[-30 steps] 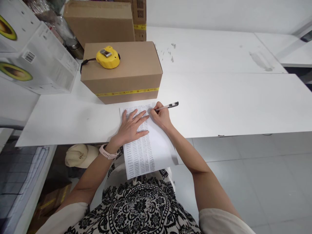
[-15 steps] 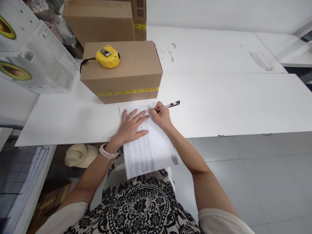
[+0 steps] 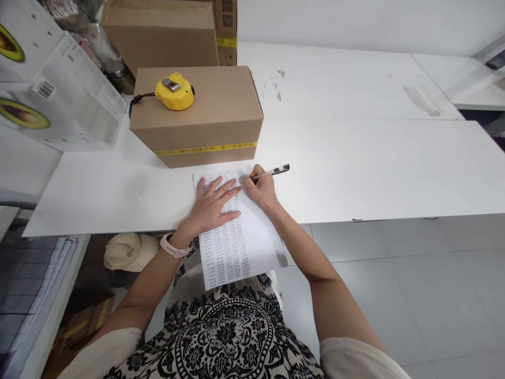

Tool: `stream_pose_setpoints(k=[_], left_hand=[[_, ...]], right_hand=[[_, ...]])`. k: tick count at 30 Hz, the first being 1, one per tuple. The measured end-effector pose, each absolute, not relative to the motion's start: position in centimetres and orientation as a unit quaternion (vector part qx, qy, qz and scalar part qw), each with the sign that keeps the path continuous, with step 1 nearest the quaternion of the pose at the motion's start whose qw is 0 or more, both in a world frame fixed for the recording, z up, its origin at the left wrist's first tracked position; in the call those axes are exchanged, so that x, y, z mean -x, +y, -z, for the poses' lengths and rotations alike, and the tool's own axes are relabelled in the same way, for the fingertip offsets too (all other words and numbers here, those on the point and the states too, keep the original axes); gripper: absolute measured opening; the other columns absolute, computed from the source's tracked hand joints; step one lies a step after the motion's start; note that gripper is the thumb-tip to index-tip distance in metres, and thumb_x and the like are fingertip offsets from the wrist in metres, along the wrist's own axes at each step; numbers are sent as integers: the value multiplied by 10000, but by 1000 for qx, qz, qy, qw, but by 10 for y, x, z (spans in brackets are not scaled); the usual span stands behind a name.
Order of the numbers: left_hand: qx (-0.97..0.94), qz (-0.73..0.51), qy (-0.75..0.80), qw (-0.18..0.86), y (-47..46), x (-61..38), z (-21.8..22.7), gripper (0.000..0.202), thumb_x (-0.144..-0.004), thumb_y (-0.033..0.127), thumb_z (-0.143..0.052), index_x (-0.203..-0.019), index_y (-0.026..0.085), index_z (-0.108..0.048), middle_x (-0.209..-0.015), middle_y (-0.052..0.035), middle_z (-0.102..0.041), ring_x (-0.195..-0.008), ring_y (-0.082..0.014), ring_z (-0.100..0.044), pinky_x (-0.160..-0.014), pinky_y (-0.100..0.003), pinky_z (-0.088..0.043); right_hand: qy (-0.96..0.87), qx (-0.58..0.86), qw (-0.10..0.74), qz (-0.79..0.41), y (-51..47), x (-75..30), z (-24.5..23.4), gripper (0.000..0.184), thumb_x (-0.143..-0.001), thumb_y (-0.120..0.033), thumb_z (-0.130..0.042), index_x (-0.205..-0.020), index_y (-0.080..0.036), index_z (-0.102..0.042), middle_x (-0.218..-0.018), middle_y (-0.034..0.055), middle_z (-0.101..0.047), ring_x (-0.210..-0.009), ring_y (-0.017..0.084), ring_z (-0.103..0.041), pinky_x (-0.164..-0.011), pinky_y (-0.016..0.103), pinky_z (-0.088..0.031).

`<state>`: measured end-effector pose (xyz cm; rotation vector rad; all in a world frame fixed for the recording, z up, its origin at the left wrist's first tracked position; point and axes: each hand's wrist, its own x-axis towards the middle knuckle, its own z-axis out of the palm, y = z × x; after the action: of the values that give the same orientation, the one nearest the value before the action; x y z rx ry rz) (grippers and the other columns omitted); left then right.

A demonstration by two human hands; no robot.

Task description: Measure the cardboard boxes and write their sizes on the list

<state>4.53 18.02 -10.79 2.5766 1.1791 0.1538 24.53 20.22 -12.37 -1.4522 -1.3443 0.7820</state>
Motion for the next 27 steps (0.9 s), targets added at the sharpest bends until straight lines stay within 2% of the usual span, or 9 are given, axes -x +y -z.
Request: stream_pose_setpoints(k=[8,27], left_hand=[[-896,-53,412,153,180,-46,108,644,-973,588,-519,-1556,343,-397,-1693,-14,-299,-1566,-375,-187,-1213,-730,10],[-902,-56,406,138,180,-45,109,650,-984,595,-505,-1556,304,-404,-1691,-28,-303,-1560,-381,-198,-1206,-741,-25]], right_hand=[[-549,592,489,-330,203,-245,123,212,-743,-232,-605,-657,-243,-411,-549,-67,-411,-531,116,-362,-524,284,-276],[-546,595,491,-325,203,-246,124,206,-737,-232,-598,-650,-238,-411,-546,-64,-411,-540,112,-359,-529,277,-270]])
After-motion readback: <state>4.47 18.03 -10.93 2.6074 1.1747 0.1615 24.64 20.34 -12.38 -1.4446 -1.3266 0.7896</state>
